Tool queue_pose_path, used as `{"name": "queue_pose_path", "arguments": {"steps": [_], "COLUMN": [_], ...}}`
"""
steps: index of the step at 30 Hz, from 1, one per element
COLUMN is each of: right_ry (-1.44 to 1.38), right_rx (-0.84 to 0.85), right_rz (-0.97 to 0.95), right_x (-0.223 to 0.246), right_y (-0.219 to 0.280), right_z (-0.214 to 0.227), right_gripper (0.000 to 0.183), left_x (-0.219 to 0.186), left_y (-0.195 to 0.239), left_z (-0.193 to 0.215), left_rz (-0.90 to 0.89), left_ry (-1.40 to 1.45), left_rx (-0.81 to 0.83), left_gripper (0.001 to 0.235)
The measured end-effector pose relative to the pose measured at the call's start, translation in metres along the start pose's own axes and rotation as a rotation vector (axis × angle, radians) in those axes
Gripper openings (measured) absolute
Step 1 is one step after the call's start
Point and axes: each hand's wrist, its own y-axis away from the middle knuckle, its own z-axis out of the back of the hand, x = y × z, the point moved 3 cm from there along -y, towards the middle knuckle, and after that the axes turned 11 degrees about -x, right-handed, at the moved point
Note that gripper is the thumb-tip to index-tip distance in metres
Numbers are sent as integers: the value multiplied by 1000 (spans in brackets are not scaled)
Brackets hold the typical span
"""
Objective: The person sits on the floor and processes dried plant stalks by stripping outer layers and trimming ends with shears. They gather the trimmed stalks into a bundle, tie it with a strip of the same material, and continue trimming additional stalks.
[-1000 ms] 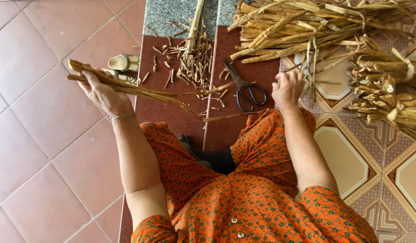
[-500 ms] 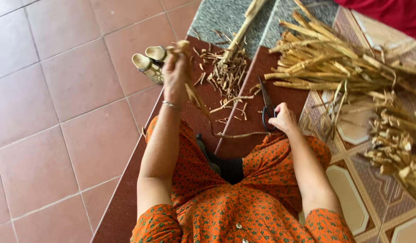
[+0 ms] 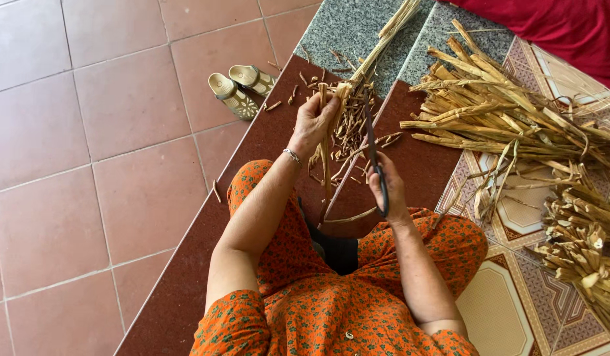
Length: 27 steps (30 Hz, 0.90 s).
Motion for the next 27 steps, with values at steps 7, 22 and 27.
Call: {"name": "queue_pose_path", "arguments": {"steps": [7,22,27], "right_ry": [51,466,440], "right_rx": [32,-21,-109], "right_rz": [-42,246,343], "right_x": [24,53,46], "right_y": [-9,-2,-4], "right_z": [-23,-31,-30], "right_gripper": [70,59,47], "left_x": [-4,8,10], "left_y": [14,15,12], "left_z": [-10,-15,-14], "left_rz": [36,10,6], "left_ry": [-80,-172,-109], "left_rx": [29,31,17], "left_gripper": [23,26,19]}}
